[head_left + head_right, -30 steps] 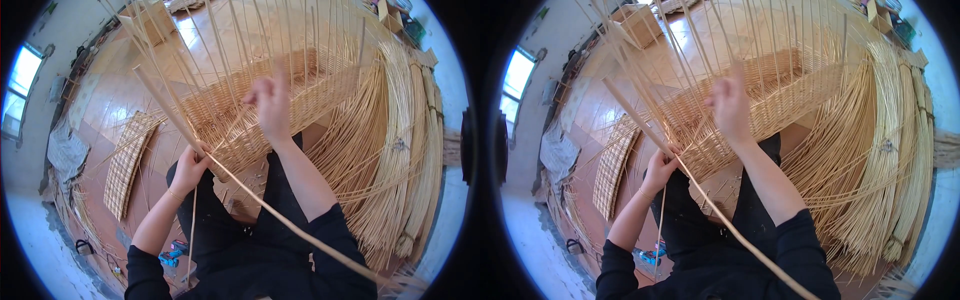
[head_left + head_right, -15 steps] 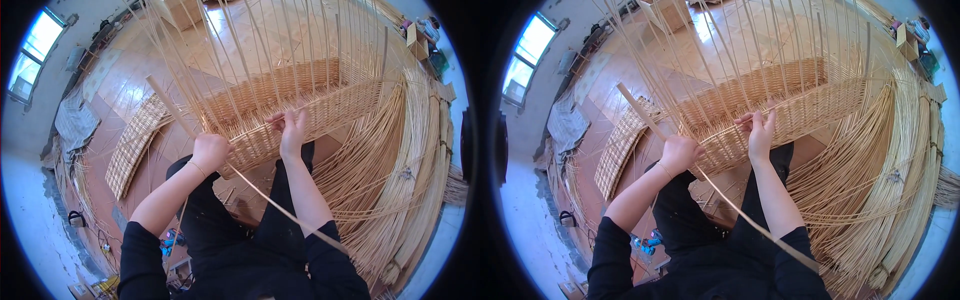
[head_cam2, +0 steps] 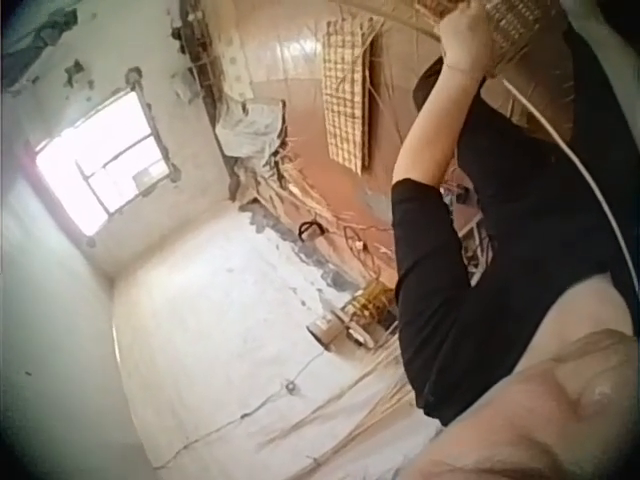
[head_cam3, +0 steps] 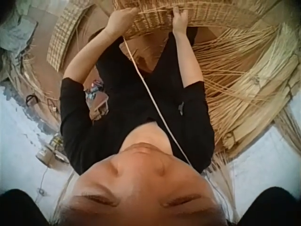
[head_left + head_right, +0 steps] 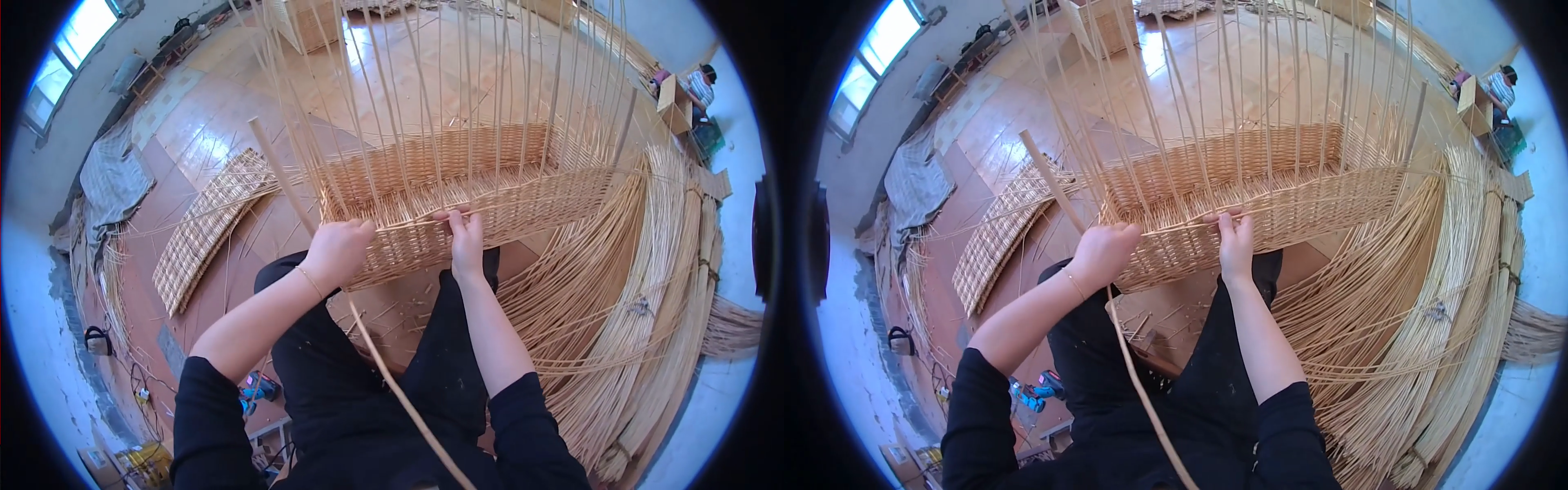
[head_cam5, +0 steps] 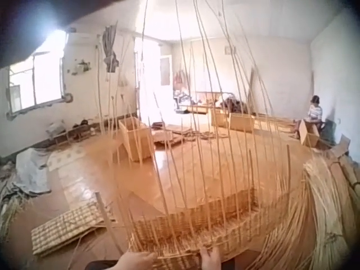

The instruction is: Weaving a rectangular wicker basket using long thin strips of wood.

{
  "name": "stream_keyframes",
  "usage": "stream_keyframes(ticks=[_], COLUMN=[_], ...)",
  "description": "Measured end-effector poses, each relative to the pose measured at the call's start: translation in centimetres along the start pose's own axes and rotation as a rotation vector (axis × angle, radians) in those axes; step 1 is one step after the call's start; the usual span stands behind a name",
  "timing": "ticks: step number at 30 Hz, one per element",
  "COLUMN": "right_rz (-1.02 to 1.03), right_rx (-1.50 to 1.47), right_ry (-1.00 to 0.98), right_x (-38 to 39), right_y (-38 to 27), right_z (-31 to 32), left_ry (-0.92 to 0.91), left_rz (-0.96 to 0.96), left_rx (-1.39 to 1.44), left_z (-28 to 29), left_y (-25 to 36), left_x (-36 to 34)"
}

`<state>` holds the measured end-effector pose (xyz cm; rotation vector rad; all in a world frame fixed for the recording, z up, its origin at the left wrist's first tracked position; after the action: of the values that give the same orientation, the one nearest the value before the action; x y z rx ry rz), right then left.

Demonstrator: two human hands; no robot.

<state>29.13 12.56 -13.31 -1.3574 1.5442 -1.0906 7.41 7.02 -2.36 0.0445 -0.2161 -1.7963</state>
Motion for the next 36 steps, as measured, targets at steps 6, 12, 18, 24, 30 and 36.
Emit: stream_keyframes(ticks=[6, 12, 18, 24, 30, 36], right_rz=[0.048, 1.103, 0.776, 0.371, 0.628, 0.679], right_rx=[0.169, 1.189, 0.805, 0.233, 0.731, 0.505], right_ry=[0.062, -0.414, 0.202, 0.188, -0.077, -0.063], right_x=[1.4, -1.3, -0.5, 1.6, -1.9, -5.5], right_y=[-5.1, -14.8, -18.0, -9.9, -14.2, -18.2], right_z=[0.6, -16.1, -6.6, 2.5, -1.7, -5.4], left_ry=[0.003, 0.155, 0.025, 0.066, 0.099, 0.078], left_rz=[-0.004, 0.096, 0.052, -0.205, -0.030, 0.021], left_rx=[0.289, 0.229, 0.060, -0.052, 0.371, 0.255], left_z=[-2.0, -3.9, -3.1, -0.3, -2.2, -2.4], left_y=[1.9, 1.6, 1.9, 6.7, 8.1, 7.7], left_x=[-3.2, -2.2, -2.0, -4.9, -8.1, -7.3])
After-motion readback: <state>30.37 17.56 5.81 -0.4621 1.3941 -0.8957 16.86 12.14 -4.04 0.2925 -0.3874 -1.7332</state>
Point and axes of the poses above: each hand's wrist, its own x-axis away from the middle knuckle, its own z-axis out of the back of the hand, y = z × x, the point moved 7 cm from there along -x, towards the middle knuckle, and after that the axes turned 5 degrees about z, right-handed, at the moved point
